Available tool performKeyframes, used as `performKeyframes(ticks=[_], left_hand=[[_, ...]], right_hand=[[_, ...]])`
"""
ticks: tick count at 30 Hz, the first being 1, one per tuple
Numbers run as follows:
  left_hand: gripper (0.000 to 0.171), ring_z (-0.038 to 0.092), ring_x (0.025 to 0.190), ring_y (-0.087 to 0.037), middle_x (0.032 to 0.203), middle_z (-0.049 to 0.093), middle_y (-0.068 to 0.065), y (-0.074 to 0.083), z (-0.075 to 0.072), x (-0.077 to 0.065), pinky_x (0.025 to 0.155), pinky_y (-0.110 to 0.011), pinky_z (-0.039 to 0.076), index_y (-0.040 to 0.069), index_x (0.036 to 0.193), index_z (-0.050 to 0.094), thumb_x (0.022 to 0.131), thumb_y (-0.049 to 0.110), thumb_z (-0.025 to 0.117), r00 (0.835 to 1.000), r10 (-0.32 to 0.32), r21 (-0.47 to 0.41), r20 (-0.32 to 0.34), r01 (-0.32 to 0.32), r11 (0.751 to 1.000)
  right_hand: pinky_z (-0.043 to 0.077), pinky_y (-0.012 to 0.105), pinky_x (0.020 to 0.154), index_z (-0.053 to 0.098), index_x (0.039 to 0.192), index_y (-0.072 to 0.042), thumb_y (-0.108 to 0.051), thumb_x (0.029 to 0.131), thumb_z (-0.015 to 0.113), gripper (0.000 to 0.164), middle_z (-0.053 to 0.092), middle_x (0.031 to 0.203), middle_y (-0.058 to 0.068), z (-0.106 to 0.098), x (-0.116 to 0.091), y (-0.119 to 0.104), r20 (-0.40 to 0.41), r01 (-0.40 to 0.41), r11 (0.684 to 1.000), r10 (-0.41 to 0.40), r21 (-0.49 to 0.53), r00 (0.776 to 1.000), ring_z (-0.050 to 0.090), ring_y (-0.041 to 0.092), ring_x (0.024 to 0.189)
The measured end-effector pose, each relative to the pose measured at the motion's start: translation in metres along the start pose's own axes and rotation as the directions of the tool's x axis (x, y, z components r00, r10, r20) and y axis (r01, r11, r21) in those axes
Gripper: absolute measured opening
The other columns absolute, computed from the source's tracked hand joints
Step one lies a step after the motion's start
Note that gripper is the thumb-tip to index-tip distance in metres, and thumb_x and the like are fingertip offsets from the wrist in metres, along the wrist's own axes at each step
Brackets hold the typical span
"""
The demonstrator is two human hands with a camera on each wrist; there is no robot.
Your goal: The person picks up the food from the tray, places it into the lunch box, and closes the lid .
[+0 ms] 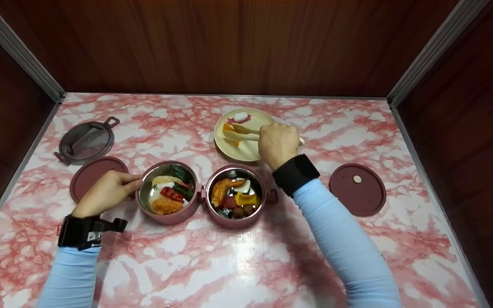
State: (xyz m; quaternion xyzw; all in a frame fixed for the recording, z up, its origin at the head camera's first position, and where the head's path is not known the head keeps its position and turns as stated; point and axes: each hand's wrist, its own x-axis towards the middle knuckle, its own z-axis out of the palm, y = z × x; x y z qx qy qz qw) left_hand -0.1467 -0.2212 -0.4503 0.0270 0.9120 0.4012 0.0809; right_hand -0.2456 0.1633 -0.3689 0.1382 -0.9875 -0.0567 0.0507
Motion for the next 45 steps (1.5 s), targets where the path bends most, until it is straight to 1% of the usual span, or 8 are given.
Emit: performKeyframes(ticks=[12,17,22,30,36,38,41,45], left_hand=[[0.027,0.058,0.068,-0.016,0.084,0.070,-0.005,0.003,-0.001,0.001,0.061,-0.031,0.047,0.007,0.122,0.071,0.100,0.016,0.059,0.999,-0.041,-0.023,0.025,0.041,0.999],[0.026,0.058,0.066,-0.016,0.082,0.069,-0.004,0.001,0.000,0.000,0.060,-0.032,0.048,0.006,0.120,0.072,0.100,0.015,0.059,0.999,-0.030,-0.028,0.024,0.031,0.999],[0.026,0.057,0.065,-0.016,0.081,0.069,-0.004,0.001,0.000,0.000,0.059,-0.031,0.047,0.006,0.120,0.072,0.100,0.016,0.059,0.999,-0.026,-0.024,0.025,0.026,0.999],[0.025,0.055,0.066,-0.016,0.082,0.069,-0.005,0.000,0.000,0.000,0.059,-0.030,0.045,0.007,0.118,0.073,0.100,0.015,0.060,1.000,0.004,-0.002,0.007,-0.004,1.000],[0.025,0.057,0.069,-0.016,0.092,0.071,-0.008,-0.001,0.000,-0.001,0.063,-0.031,0.045,0.006,0.120,0.073,0.099,0.015,0.060,1.000,0.016,0.012,-0.005,-0.016,1.000],[0.026,0.057,0.070,-0.017,0.094,0.071,-0.008,-0.001,0.000,-0.001,0.064,-0.031,0.046,0.007,0.121,0.072,0.099,0.015,0.060,1.000,0.007,0.012,-0.001,-0.007,1.000],[0.027,0.057,0.071,-0.017,0.094,0.071,-0.008,-0.001,0.000,0.000,0.065,-0.032,0.046,0.007,0.122,0.071,0.099,0.016,0.060,1.000,-0.007,0.011,0.008,0.007,1.000],[0.028,0.059,0.075,-0.018,0.098,0.072,-0.009,0.000,0.000,0.000,0.069,-0.033,0.047,0.007,0.123,0.071,0.100,0.017,0.060,1.000,-0.013,0.015,0.013,0.013,1.000]], right_hand=[[0.043,0.054,0.051,0.076,0.110,-0.025,-0.029,0.093,0.065,0.021,0.069,0.089,0.017,-0.018,-0.007,0.038,0.163,-0.061,0.988,0.037,0.142,0.986,0.063,0.038,0.074],[0.041,0.049,0.047,0.073,0.121,-0.024,-0.030,0.093,0.066,0.030,0.071,0.092,0.016,-0.030,-0.015,0.050,0.092,-0.023,0.976,0.003,0.215,0.996,0.061,0.036,0.069],[0.035,0.042,0.041,0.076,0.114,-0.026,-0.029,0.092,0.069,0.023,0.067,0.077,0.007,-0.049,-0.027,0.049,-0.062,0.151,0.961,-0.140,0.233,0.988,0.057,0.028,0.061],[0.032,0.036,0.038,0.076,0.114,-0.027,-0.030,0.089,0.074,0.025,0.070,0.081,0.000,-0.063,-0.039,0.015,-0.221,0.516,0.843,-0.480,0.150,0.849,0.057,0.020,0.055],[0.038,0.038,0.040,0.074,0.105,-0.024,-0.038,0.090,0.071,0.021,0.053,0.067,-0.001,-0.056,-0.032,-0.017,-0.289,0.729,0.684,-0.700,-0.011,0.653,0.047,0.019,0.051],[0.043,0.041,0.046,0.073,0.103,-0.022,-0.039,0.089,0.071,0.022,0.053,0.067,0.000,-0.054,-0.028,-0.024,-0.286,0.759,0.648,-0.741,-0.068,0.607,0.050,0.021,0.055],[0.046,0.044,0.056,0.073,0.101,-0.021,-0.039,0.086,0.074,0.023,0.054,0.068,0.001,-0.053,-0.021,-0.030,-0.264,0.775,0.619,-0.774,-0.128,0.575,0.052,0.024,0.059],[0.044,0.044,0.064,0.075,0.105,-0.025,-0.038,0.082,0.079,0.027,0.058,0.071,0.002,-0.053,-0.017,-0.035,-0.218,0.782,0.605,-0.792,-0.149,0.571,0.052,0.024,0.061]])
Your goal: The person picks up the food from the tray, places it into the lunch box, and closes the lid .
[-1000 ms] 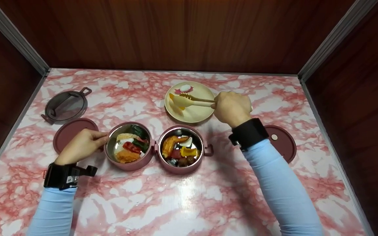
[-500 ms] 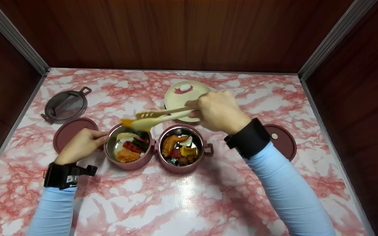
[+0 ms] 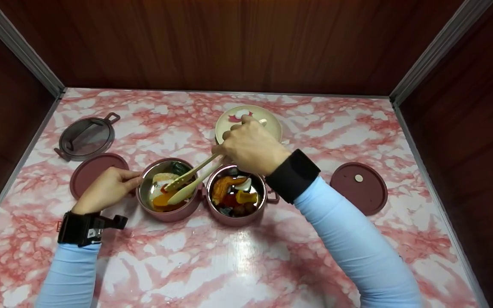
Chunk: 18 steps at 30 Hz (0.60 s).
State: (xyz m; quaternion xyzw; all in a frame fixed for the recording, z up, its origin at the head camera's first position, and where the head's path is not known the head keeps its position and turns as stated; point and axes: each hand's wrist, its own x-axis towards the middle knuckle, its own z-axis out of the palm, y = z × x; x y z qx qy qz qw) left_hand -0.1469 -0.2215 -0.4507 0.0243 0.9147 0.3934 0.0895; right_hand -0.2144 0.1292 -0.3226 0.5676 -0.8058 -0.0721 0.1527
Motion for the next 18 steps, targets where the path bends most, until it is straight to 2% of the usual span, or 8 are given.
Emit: performKeyframes(ticks=[7,11,14,18], left_hand=[[0.028,0.059,0.073,-0.018,0.090,0.071,-0.007,0.001,0.000,0.000,0.067,-0.032,0.048,0.006,0.123,0.070,0.100,0.016,0.059,1.000,-0.008,-0.010,0.007,0.008,1.000],[0.028,0.061,0.076,-0.018,0.092,0.071,-0.007,0.002,0.000,0.000,0.070,-0.033,0.049,0.005,0.122,0.070,0.100,0.016,0.059,1.000,-0.004,-0.011,0.003,0.004,1.000],[0.026,0.060,0.077,-0.018,0.091,0.071,-0.007,0.002,0.000,0.000,0.070,-0.032,0.048,0.005,0.120,0.072,0.100,0.016,0.059,1.000,0.011,-0.007,-0.009,-0.011,1.000],[0.024,0.058,0.073,-0.017,0.085,0.070,-0.005,0.001,0.001,0.000,0.067,-0.031,0.046,0.007,0.117,0.074,0.099,0.016,0.060,1.000,0.019,-0.011,-0.017,-0.019,1.000]], right_hand=[[0.040,0.044,0.063,0.074,0.096,-0.025,-0.034,0.079,0.081,0.020,0.059,0.069,0.004,0.003,0.009,-0.008,0.058,-0.038,0.999,0.037,0.026,0.998,0.054,0.027,0.063],[0.041,0.042,0.061,0.077,0.100,-0.024,-0.034,0.077,0.081,0.025,0.058,0.067,0.003,0.004,0.010,-0.011,0.067,-0.053,0.998,0.051,0.028,0.996,0.055,0.027,0.063],[0.040,0.041,0.057,0.077,0.099,-0.024,-0.034,0.080,0.080,0.022,0.056,0.065,0.003,0.003,0.009,-0.014,0.092,-0.068,0.997,0.065,0.032,0.994,0.054,0.027,0.060],[0.041,0.041,0.053,0.077,0.104,-0.025,-0.034,0.085,0.077,0.021,0.057,0.066,0.001,0.003,0.009,-0.018,0.165,-0.110,0.989,0.094,0.094,0.982,0.053,0.026,0.059]])
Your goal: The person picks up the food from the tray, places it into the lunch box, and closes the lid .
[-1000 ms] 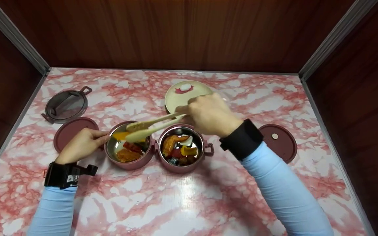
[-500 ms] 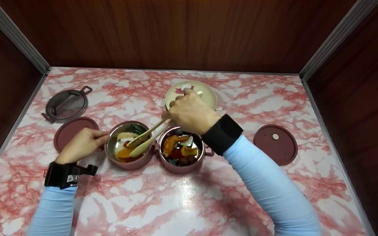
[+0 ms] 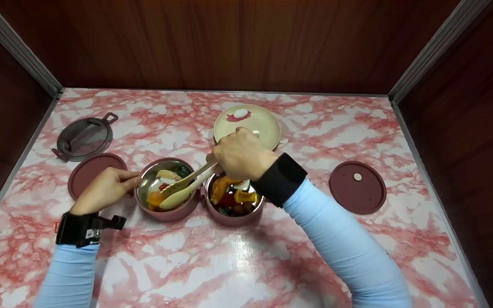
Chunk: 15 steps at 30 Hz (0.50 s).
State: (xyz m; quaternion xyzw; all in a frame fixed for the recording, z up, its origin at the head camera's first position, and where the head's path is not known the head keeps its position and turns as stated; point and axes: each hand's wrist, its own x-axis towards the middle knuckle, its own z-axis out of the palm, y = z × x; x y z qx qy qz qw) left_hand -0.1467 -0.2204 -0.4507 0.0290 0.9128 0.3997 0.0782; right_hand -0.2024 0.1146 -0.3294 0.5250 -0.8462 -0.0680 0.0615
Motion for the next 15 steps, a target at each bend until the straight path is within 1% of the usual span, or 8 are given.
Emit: performKeyframes(ticks=[3,6,10,15], left_hand=[[0.026,0.059,0.072,-0.016,0.086,0.071,-0.004,-0.0008,0.0001,0.0005,0.066,-0.031,0.047,0.007,0.119,0.073,0.100,0.017,0.059,1.000,-0.016,-0.014,0.011,0.017,1.000],[0.028,0.060,0.072,-0.017,0.088,0.071,-0.005,-0.0003,-0.0001,0.0014,0.066,-0.031,0.049,0.007,0.122,0.071,0.100,0.018,0.058,0.999,-0.036,-0.021,0.032,0.036,0.999],[0.029,0.060,0.070,-0.017,0.088,0.071,-0.006,0.0012,-0.0013,0.0011,0.064,-0.032,0.050,0.006,0.124,0.069,0.100,0.019,0.058,0.998,-0.048,-0.016,0.043,0.048,0.999],[0.029,0.059,0.071,-0.017,0.091,0.071,-0.007,0.0005,-0.0028,-0.0005,0.064,-0.032,0.049,0.006,0.125,0.069,0.100,0.019,0.059,0.998,-0.049,-0.011,0.032,0.049,0.999]], right_hand=[[0.040,0.041,0.052,0.077,0.108,-0.026,-0.034,0.086,0.077,0.023,0.059,0.069,0.000,0.0014,0.0013,-0.0029,0.033,-0.010,0.999,0.008,0.053,0.999,0.053,0.025,0.060],[0.041,0.040,0.052,0.077,0.108,-0.025,-0.032,0.085,0.079,0.024,0.060,0.070,0.000,0.0027,0.0014,-0.0043,0.036,-0.014,0.997,0.012,0.071,0.999,0.054,0.025,0.060],[0.041,0.041,0.052,0.077,0.110,-0.026,-0.033,0.085,0.079,0.026,0.062,0.073,0.000,0.0029,0.0011,-0.0048,0.045,-0.039,0.996,0.035,0.083,0.998,0.054,0.027,0.061],[0.042,0.043,0.052,0.076,0.112,-0.028,-0.034,0.087,0.077,0.026,0.062,0.075,0.001,0.0030,0.0012,-0.0033,0.069,-0.061,0.995,0.056,0.080,0.996,0.056,0.028,0.063]])
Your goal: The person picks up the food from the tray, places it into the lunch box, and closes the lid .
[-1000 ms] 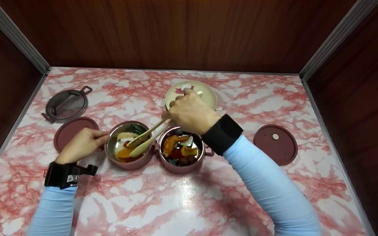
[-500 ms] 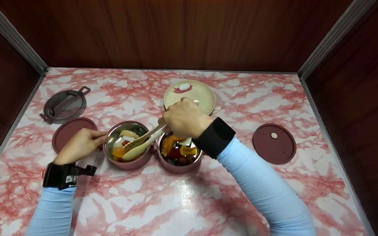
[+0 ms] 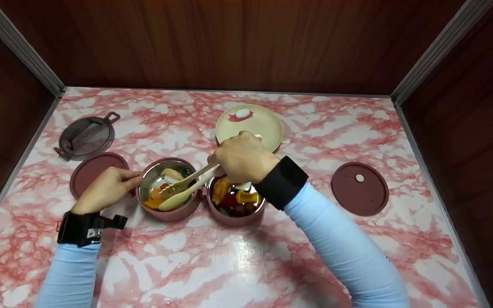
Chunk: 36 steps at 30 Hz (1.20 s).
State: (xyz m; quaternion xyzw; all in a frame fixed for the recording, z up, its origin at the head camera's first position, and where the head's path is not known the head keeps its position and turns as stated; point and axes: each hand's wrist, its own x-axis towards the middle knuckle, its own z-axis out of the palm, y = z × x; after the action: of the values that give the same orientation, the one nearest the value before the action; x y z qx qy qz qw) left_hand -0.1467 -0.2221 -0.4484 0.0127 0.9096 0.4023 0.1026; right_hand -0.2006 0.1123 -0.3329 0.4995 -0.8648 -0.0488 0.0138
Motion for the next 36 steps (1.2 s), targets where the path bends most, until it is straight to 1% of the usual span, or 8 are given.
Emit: performKeyframes(ticks=[7,14,17,20,23,26,29,36], left_hand=[[0.027,0.059,0.073,-0.017,0.091,0.072,-0.007,-0.001,0.001,0.001,0.065,-0.030,0.048,0.005,0.123,0.070,0.100,0.015,0.059,1.000,0.018,-0.007,-0.011,-0.018,1.000],[0.025,0.059,0.072,-0.016,0.086,0.071,-0.005,-0.001,0.001,0.000,0.064,-0.030,0.046,0.007,0.119,0.073,0.100,0.017,0.060,1.000,0.016,0.007,-0.025,-0.016,1.000],[0.026,0.058,0.069,-0.016,0.084,0.071,-0.004,0.000,0.000,0.000,0.062,-0.031,0.046,0.007,0.120,0.073,0.100,0.018,0.060,1.000,0.012,0.006,-0.019,-0.012,1.000],[0.026,0.058,0.068,-0.016,0.082,0.070,-0.004,0.001,0.000,0.000,0.061,-0.031,0.047,0.007,0.120,0.072,0.100,0.018,0.059,1.000,0.004,-0.002,-0.008,-0.004,1.000],[0.027,0.059,0.069,-0.016,0.083,0.071,-0.004,0.001,0.001,0.000,0.062,-0.030,0.048,0.006,0.120,0.072,0.100,0.018,0.059,1.000,0.005,-0.001,-0.004,-0.005,1.000],[0.027,0.058,0.069,-0.016,0.084,0.071,-0.005,0.000,0.001,0.000,0.061,-0.030,0.047,0.005,0.120,0.072,0.100,0.017,0.059,1.000,0.008,0.003,-0.006,-0.008,1.000],[0.027,0.058,0.069,-0.016,0.085,0.071,-0.006,-0.001,0.002,0.001,0.061,-0.030,0.047,0.005,0.121,0.071,0.100,0.016,0.059,1.000,0.008,0.002,-0.008,-0.008,1.000],[0.026,0.060,0.072,-0.017,0.089,0.072,-0.007,-0.001,0.002,0.001,0.064,-0.030,0.048,0.003,0.120,0.071,0.100,0.014,0.059,1.000,0.015,-0.008,-0.010,-0.015,1.000]], right_hand=[[0.043,0.045,0.050,0.076,0.110,-0.028,-0.035,0.087,0.076,0.024,0.061,0.072,0.001,0.000,-0.006,0.005,-0.058,0.025,0.999,-0.026,-0.027,0.998,0.059,0.027,0.065],[0.038,0.042,0.056,0.076,0.095,-0.026,-0.035,0.081,0.078,0.017,0.050,0.062,0.001,-0.011,-0.005,0.000,-0.157,0.073,0.984,-0.099,-0.163,0.983,0.051,0.026,0.056],[0.038,0.041,0.059,0.074,0.094,-0.024,-0.032,0.082,0.078,0.014,0.052,0.063,0.002,-0.016,-0.003,-0.005,-0.112,0.066,0.981,-0.087,-0.183,0.990,0.052,0.026,0.058],[0.039,0.042,0.063,0.073,0.097,-0.022,-0.030,0.086,0.074,0.013,0.056,0.067,0.003,-0.019,0.001,-0.010,-0.015,0.049,0.982,-0.053,-0.184,0.998,0.055,0.026,0.063],[0.040,0.043,0.069,0.072,0.101,-0.022,-0.033,0.089,0.073,0.016,0.061,0.073,0.005,-0.020,0.005,-0.013,0.076,0.032,0.986,-0.020,-0.165,0.997,0.058,0.026,0.069],[0.040,0.043,0.071,0.071,0.102,-0.023,-0.035,0.088,0.074,0.019,0.063,0.076,0.004,-0.021,0.011,-0.014,0.123,0.025,0.990,-0.007,-0.139,0.992,0.059,0.025,0.072],[0.040,0.041,0.069,0.072,0.100,-0.024,-0.036,0.087,0.074,0.018,0.063,0.075,0.004,-0.021,0.015,-0.014,0.114,0.049,0.986,-0.031,-0.161,0.993,0.058,0.024,0.069],[0.039,0.041,0.066,0.071,0.093,-0.022,-0.033,0.089,0.071,0.012,0.059,0.070,0.005,-0.031,0.012,-0.018,-0.007,0.111,0.943,-0.119,-0.314,0.993,0.054,0.026,0.063]])
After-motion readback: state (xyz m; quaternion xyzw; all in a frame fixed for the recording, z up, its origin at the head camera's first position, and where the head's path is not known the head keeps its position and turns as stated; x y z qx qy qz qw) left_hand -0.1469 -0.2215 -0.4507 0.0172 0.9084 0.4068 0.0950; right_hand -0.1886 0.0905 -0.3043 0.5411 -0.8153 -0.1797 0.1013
